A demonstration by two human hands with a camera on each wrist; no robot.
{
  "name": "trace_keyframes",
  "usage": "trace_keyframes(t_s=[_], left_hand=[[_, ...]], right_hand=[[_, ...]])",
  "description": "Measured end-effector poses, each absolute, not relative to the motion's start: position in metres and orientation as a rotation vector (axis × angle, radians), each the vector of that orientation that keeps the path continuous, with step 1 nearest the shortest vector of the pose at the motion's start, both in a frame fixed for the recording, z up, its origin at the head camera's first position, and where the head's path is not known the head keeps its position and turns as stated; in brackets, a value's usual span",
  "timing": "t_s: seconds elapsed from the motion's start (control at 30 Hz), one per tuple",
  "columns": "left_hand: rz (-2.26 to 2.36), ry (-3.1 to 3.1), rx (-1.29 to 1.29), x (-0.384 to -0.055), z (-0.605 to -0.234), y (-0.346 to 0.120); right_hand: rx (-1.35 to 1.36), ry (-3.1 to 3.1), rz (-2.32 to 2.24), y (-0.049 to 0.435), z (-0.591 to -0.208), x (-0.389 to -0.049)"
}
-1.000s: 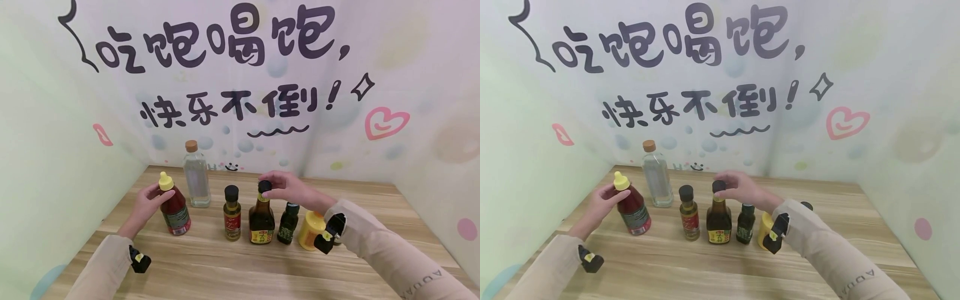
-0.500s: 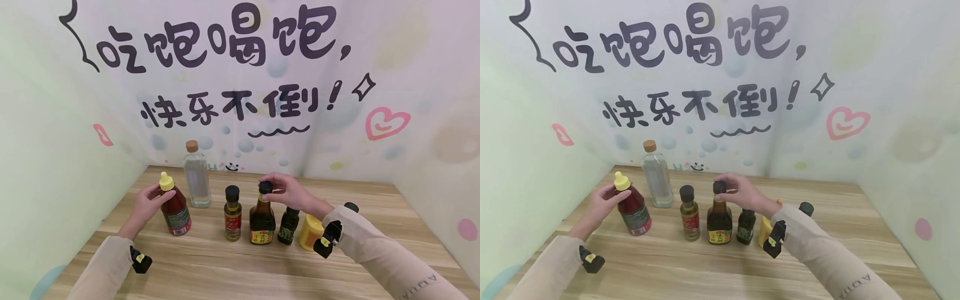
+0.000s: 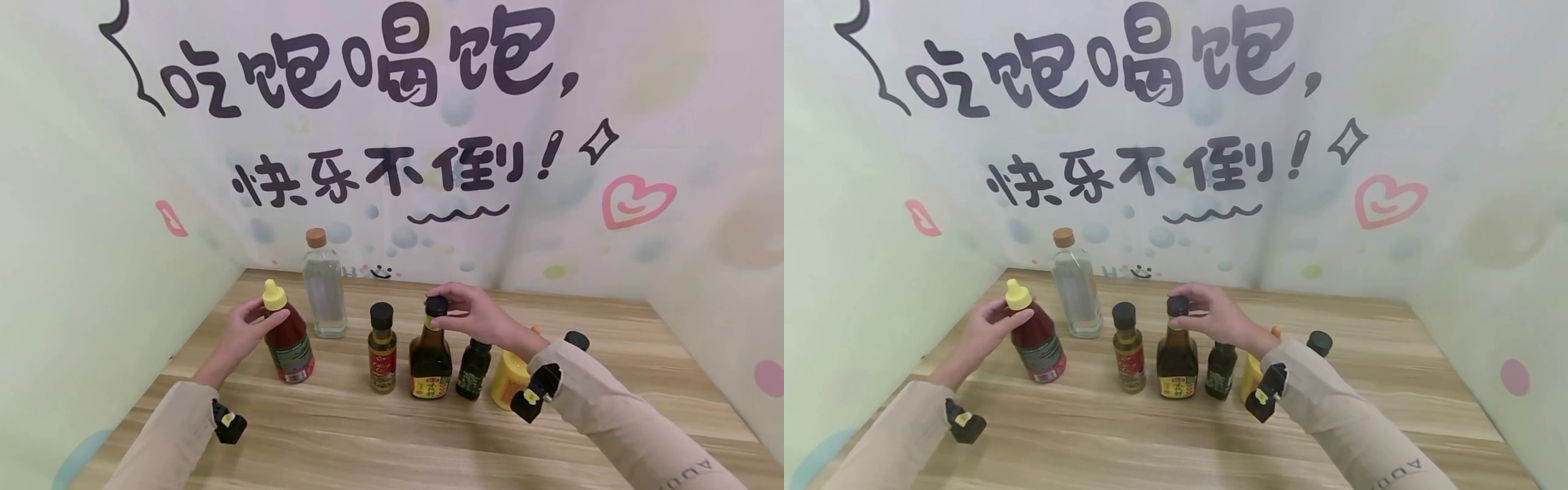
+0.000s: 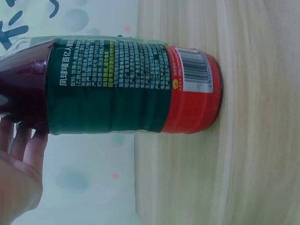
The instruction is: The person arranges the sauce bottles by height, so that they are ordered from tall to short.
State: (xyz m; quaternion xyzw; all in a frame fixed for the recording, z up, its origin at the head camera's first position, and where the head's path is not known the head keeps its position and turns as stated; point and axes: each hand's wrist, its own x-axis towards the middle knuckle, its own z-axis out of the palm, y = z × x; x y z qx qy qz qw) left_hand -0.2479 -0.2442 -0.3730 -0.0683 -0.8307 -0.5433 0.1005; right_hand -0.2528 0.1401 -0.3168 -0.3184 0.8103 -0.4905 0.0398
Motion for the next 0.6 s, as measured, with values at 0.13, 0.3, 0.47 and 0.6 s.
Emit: trace_keyframes(t_s=[0.13, 0.3, 0.47, 0.6], left_hand=[[-1.535, -2.516, -0.210, -0.249, -0.368, -0.245], [-1.475, -2.608, -0.218, -0.248, -0.360, -0.247], [-1.473, -2.659, -0.257, -0.249, -0.353, -0.251], [-1.479, -2.678, -0.278, -0.249, -0.350, -0.252]], right_hand=[[-0.984, 2.499, -1.503, 0.140, -0.316, -0.252], [-0.981, 2.515, -1.495, 0.140, -0.317, -0.252], [-0.971, 2.524, -1.484, 0.140, -0.317, -0.252], [-0.973, 2.532, -1.487, 0.139, -0.319, -0.252]])
